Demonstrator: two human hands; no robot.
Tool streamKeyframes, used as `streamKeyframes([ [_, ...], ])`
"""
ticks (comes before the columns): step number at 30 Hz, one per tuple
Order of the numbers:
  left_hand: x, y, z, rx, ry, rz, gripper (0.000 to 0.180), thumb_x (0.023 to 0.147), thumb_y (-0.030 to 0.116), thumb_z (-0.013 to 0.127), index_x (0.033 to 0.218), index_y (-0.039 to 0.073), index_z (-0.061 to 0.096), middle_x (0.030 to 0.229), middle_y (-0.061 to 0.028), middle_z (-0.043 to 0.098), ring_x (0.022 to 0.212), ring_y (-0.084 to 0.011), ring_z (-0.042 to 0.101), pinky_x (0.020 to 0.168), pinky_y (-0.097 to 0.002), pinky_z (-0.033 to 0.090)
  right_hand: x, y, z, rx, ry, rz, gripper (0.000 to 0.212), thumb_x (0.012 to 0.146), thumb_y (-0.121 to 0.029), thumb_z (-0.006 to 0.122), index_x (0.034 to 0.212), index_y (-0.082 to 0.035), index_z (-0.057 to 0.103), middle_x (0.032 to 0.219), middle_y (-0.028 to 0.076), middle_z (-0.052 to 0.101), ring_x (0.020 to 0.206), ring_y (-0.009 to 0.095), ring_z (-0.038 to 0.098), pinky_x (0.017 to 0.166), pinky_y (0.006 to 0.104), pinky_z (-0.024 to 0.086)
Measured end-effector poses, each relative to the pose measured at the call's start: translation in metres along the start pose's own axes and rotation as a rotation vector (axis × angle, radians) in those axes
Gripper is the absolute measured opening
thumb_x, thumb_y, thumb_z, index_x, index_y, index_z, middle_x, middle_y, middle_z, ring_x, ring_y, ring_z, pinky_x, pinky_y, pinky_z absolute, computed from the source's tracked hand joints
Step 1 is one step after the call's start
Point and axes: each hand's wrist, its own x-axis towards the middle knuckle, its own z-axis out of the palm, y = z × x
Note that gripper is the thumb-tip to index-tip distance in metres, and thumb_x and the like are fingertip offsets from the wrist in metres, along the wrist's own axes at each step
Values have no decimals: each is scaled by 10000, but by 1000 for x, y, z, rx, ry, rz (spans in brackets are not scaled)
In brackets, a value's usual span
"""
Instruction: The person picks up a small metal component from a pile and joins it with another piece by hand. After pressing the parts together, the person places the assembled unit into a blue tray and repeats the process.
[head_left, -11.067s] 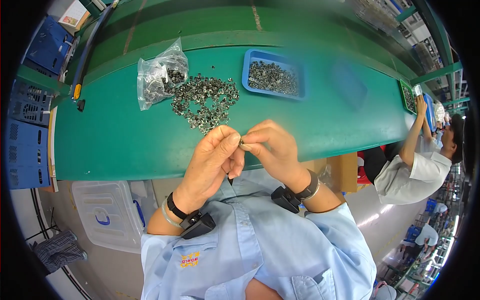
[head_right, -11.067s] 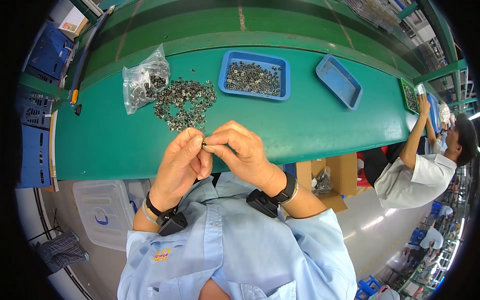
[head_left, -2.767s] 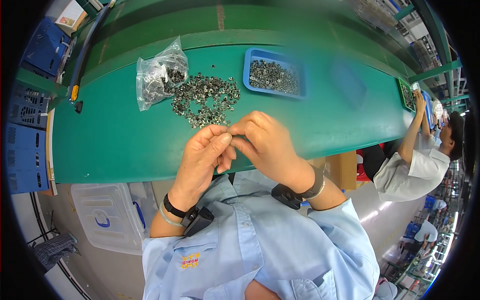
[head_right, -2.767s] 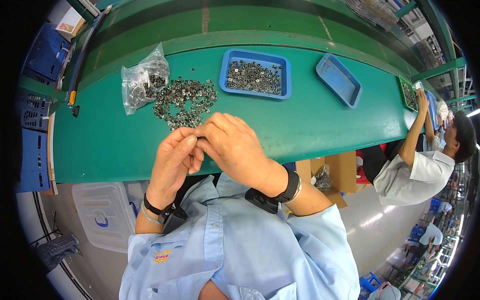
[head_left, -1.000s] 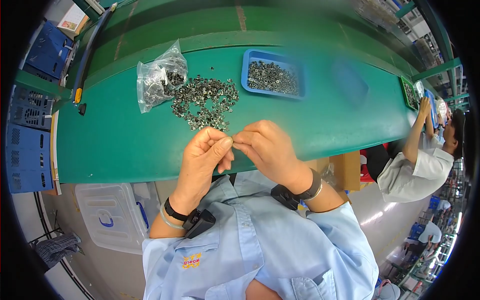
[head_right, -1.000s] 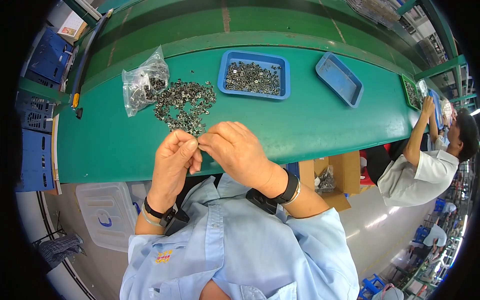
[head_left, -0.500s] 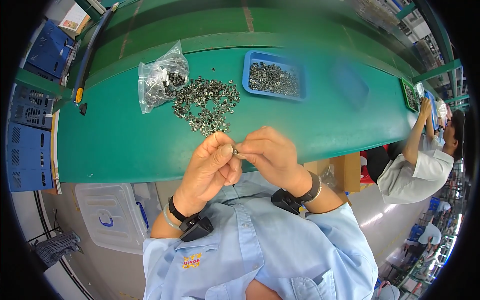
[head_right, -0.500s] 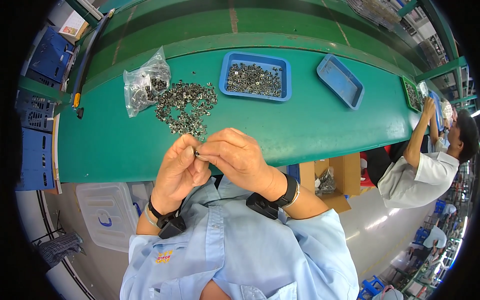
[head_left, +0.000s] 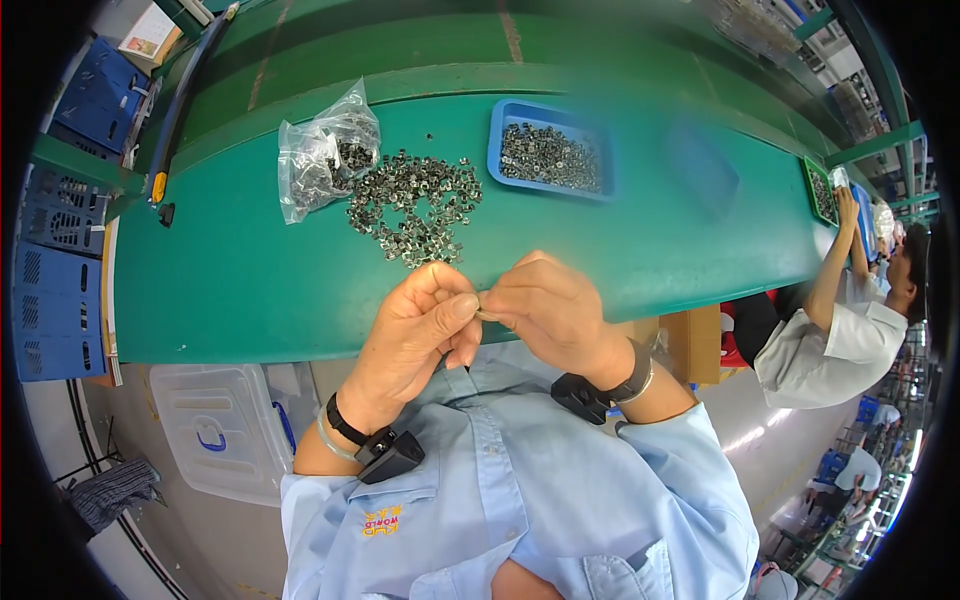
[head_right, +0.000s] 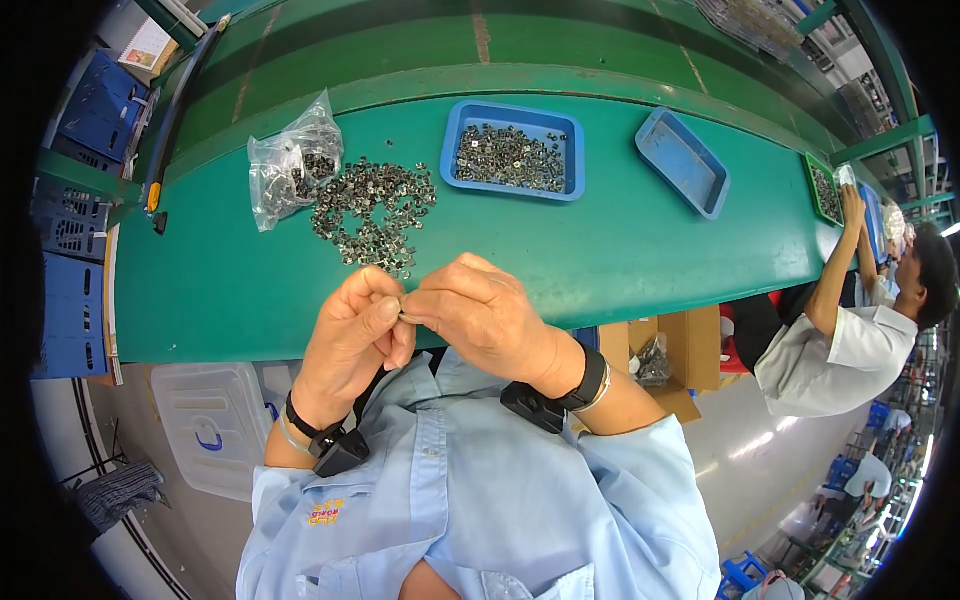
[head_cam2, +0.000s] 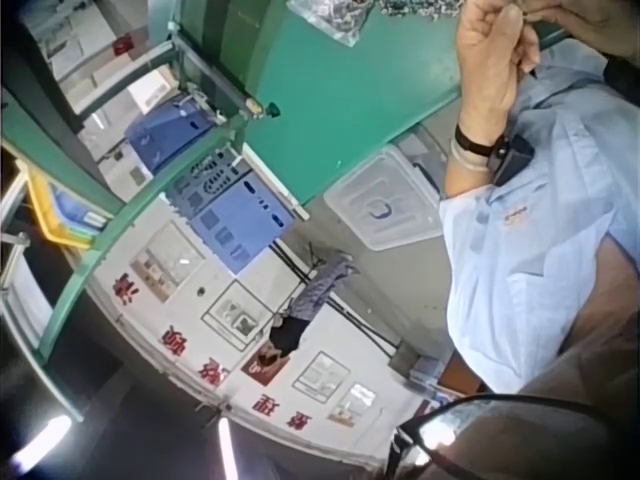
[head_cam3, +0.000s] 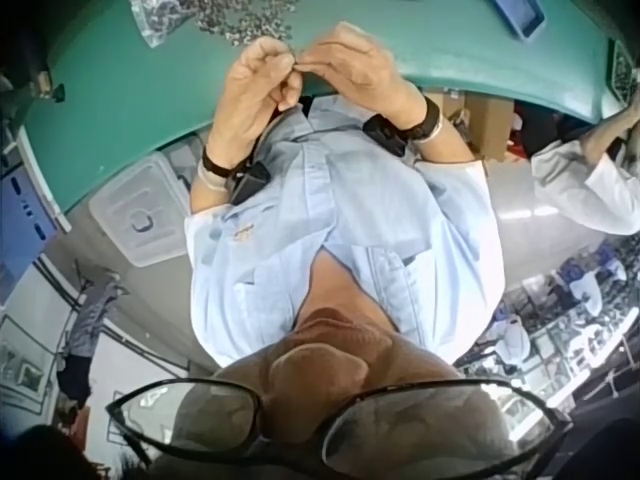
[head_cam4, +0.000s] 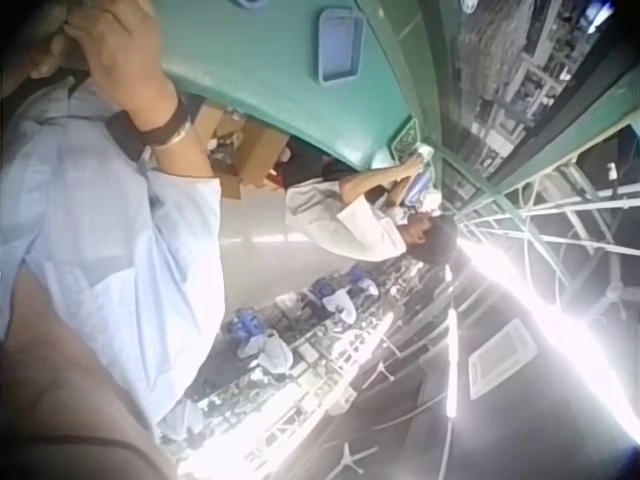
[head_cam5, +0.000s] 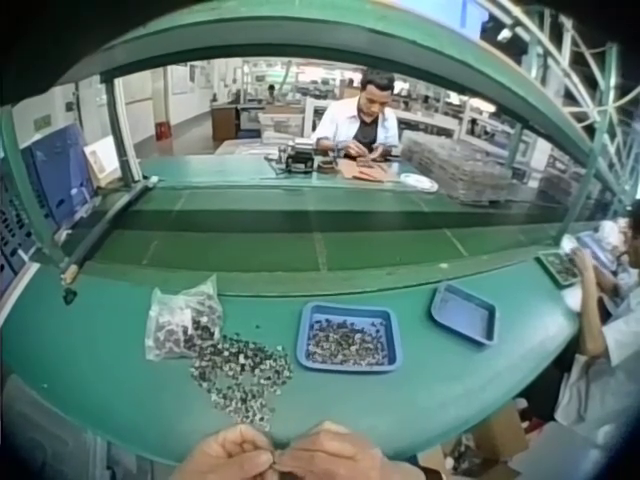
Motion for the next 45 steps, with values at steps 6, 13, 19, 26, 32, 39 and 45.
streamKeyframes([
  [6, 2, -2, 2, -62, -38, -42, 179, 958, 234, 544, 934, 61, 505, 680, -72, 580, 530, -119, 520, 452, -229, 390, -8, 8, 1, 128, 9, 101, 185, 709, -21, 753, 870, -58, 669, 805, 63, 605, 682, 197, 585, 582, 294, 463],
  [13, 6, -6, 3, -106, -75, -63, 200, 971, 265, 516, 934, 68, 503, 672, -77, 580, 520, -125, 514, 456, -237, 394, -11, 11, 0, 231, 22, 167, 131, 749, -51, 736, 860, -60, 667, 813, 64, 604, 701, 200, 590, 628, 314, 469],
  [19, 8, -5, 0, -106, -80, -93, 175, 964, 244, 533, 931, 74, 501, 654, -75, 576, 523, -128, 523, 454, -233, 395, -12, 12, 1, 236, 9, 179, 121, 752, -58, 734, 851, -62, 663, 815, 59, 599, 705, 198, 592, 633, 308, 471],
  [26, 18, -14, 14, -9, -19, -43, 169, 965, 232, 533, 934, 69, 498, 696, -65, 588, 536, -107, 527, 457, -219, 391, -15, 16, -16, 171, -17, 241, 118, 762, -50, 726, 855, -63, 655, 830, 59, 603, 735, 206, 598, 643, 309, 481],
  [32, 40, -17, 28, 138, 32, 16, 173, 977, 233, 507, 963, 61, 505, 721, -50, 586, 555, -92, 528, 463, -209, 385, -11, 31, -35, 78, 13, 244, 151, 764, -42, 716, 895, -66, 644, 848, 67, 613, 773, 211, 603, 656, 312, 491],
  [39, 48, -6, 4, 134, 145, 48, 179, 986, 212, 480, 1007, 40, 524, 692, -38, 563, 546, -88, 495, 470, -207, 376, 25, 93, -91, -270, 157, 303, 108, 806, -63, 670, 906, -33, 640, 852, 84, 618, 783, 231, 606, 681, 323, 491],
  [45, 42, 0, -41, 89, 225, 72, 157, 979, 185, 489, 995, 35, 530, 684, -43, 559, 538, -94, 488, 473, -209, 379, 34, 117, -64, -428, -3, 385, 117, 823, -88, 648, 922, -27, 639, 859, 87, 606, 778, 256, 611, 680, 325, 495],
])
